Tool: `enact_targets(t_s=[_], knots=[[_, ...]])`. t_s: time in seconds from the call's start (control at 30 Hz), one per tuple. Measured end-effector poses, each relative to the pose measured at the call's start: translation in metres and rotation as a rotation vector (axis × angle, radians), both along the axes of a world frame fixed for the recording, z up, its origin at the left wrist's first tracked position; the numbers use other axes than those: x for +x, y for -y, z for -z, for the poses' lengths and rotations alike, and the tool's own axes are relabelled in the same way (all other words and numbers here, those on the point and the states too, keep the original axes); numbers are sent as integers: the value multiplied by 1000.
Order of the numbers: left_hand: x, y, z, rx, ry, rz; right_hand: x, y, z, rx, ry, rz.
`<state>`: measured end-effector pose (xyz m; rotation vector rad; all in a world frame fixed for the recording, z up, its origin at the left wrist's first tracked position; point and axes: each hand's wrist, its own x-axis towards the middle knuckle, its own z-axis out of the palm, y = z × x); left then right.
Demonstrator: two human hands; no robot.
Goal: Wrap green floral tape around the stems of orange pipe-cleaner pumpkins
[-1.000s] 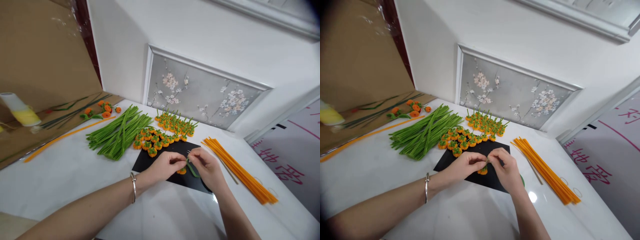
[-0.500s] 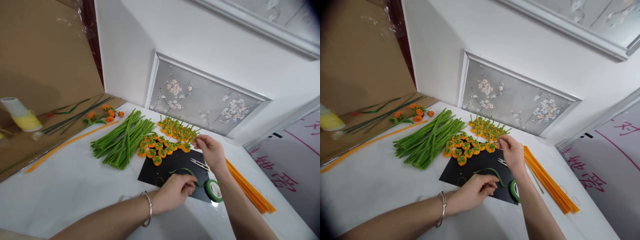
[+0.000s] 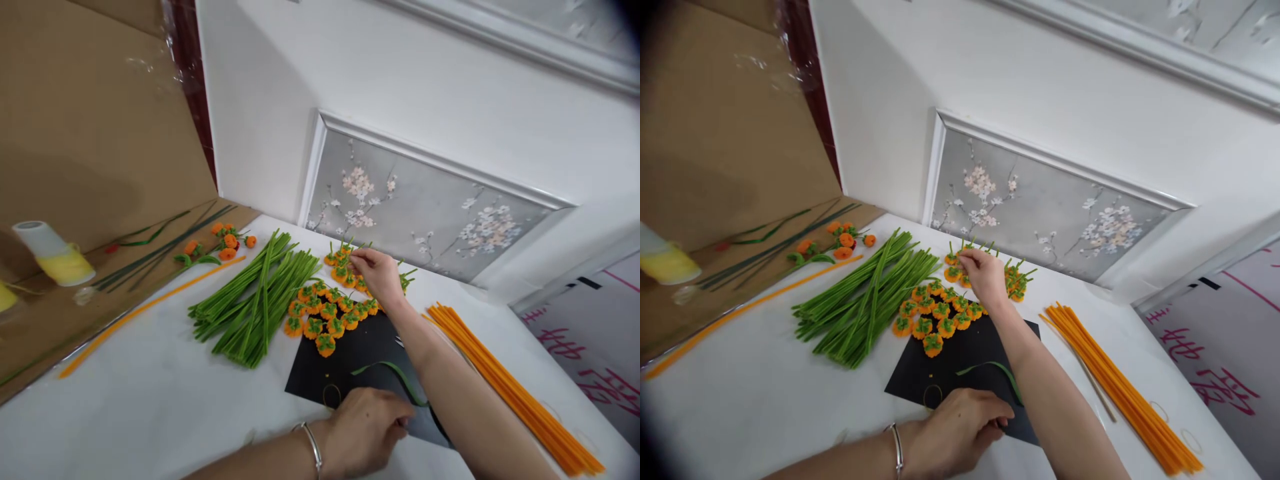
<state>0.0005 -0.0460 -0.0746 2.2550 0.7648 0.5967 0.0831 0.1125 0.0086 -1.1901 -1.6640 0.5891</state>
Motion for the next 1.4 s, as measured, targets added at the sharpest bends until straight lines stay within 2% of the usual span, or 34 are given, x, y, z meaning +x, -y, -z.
enact_targets(t_s=[0.2,0.47,0.7,0.83,0.97,1.03,1.1,1.2,1.27,1.4], knots=[[3,-5,10,-39,-37,21,-18,-32,13,-40,148,-44],[2,-11,8,-117,-20,70,-27,-45,33,-121,186,-110],[-1,-10,-2,-134,-19,53,-25,-44,28,-153,201,-168],[-3,-7,-9,-134,-29,13,-8,-38,14,-159,173,-155],[-5,-7,-13,-106,-4,36,34,-18,-13,-158,71,-101],[-5,-9,-13,-102,0,36,62,2,-24,-159,7,-64],[-4,-11,-13,-107,1,40,87,29,-28,-155,-95,-19],[-2,-12,-13,-116,13,47,107,74,-17,-153,-143,109],[-1,-12,-15,-114,11,50,106,102,-2,-154,-53,132],[0,-11,-21,-77,-24,70,83,133,31,-59,318,-21]])
